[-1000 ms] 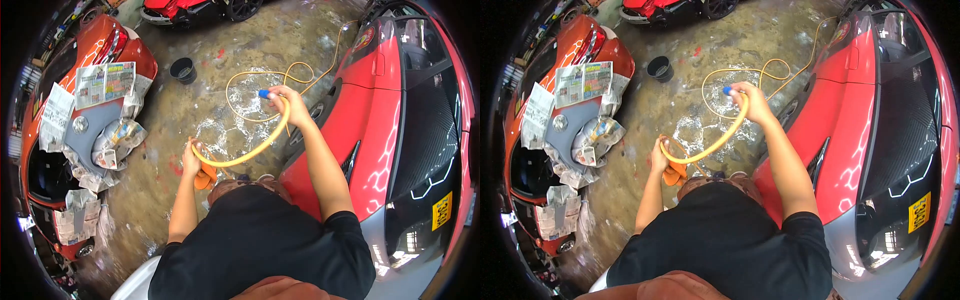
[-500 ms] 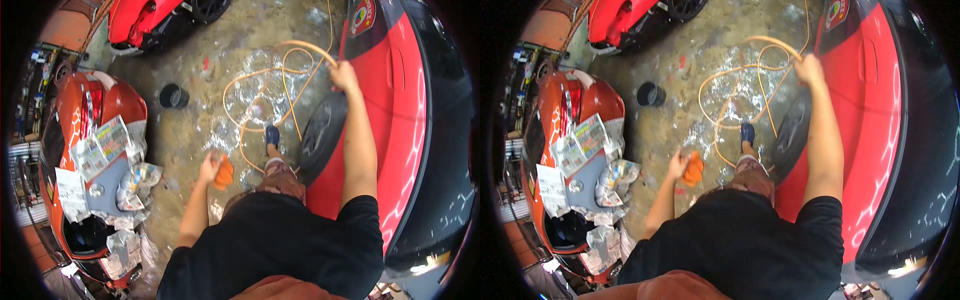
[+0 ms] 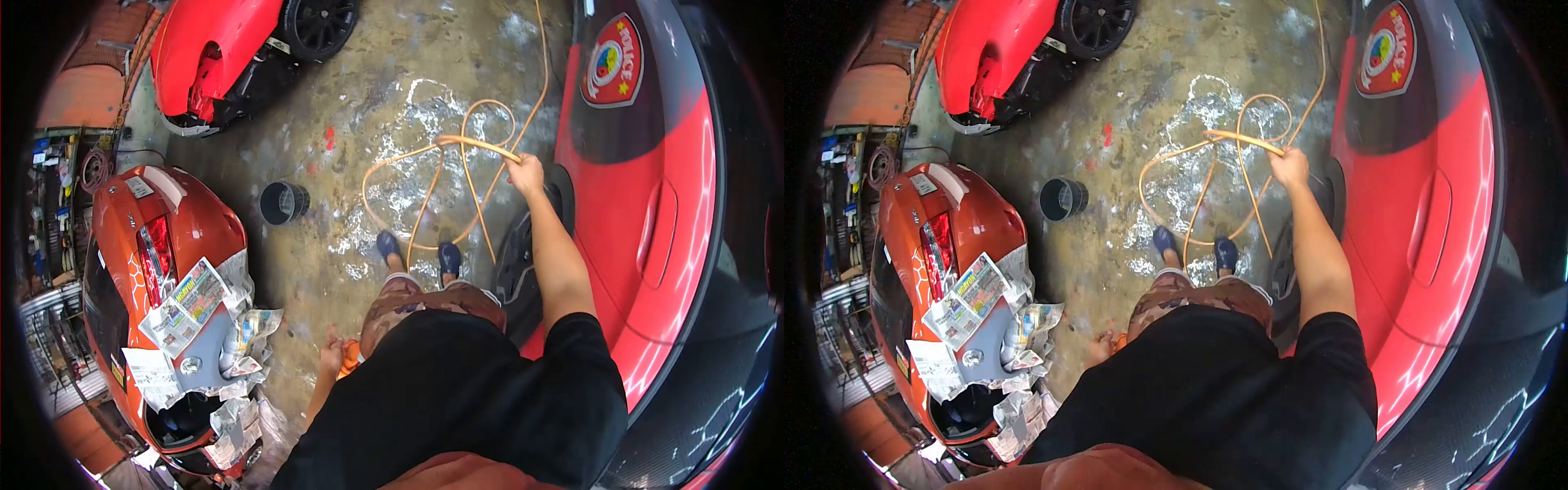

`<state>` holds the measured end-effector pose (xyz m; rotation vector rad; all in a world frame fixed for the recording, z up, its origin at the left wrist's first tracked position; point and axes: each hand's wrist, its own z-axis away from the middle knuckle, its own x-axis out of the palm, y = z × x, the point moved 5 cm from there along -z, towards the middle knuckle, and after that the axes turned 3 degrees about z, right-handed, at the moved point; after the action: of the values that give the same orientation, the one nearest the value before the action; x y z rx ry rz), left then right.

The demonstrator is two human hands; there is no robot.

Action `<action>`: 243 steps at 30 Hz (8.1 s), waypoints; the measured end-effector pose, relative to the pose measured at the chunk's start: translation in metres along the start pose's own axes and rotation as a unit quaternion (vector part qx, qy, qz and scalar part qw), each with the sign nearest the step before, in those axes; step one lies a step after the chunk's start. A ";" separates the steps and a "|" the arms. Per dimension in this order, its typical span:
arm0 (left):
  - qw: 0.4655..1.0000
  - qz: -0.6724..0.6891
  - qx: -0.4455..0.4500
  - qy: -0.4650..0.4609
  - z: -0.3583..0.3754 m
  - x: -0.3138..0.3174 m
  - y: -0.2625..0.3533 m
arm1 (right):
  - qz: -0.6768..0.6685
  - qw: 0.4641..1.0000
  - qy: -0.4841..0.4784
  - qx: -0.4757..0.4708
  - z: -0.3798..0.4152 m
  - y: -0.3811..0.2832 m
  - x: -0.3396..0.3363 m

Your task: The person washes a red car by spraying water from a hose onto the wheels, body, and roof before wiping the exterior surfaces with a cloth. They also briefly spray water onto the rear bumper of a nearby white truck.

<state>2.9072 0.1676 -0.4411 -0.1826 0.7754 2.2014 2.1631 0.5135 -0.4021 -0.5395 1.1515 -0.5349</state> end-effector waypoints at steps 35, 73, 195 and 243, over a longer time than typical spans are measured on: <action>0.922 -0.324 0.175 -0.116 -0.116 0.394 0.793 | 0.013 0.976 -0.176 -0.124 -0.505 -0.146 -0.100; 0.793 -0.349 0.435 -0.247 -0.260 0.885 1.361 | -0.124 0.947 -0.030 0.294 -0.552 -0.046 -0.119; 0.524 -0.302 0.676 0.422 -0.339 0.871 2.467 | -0.635 0.743 -0.206 -0.037 -2.015 -1.105 -0.104; 0.562 -0.280 0.563 0.537 -0.335 0.978 2.714 | -0.560 0.686 -0.462 -0.048 -2.379 -1.152 -0.263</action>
<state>0.2476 -0.7958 0.2180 -0.9680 2.2109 0.4349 -0.2950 -0.4760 -0.2166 -1.4218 -0.2735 -1.0578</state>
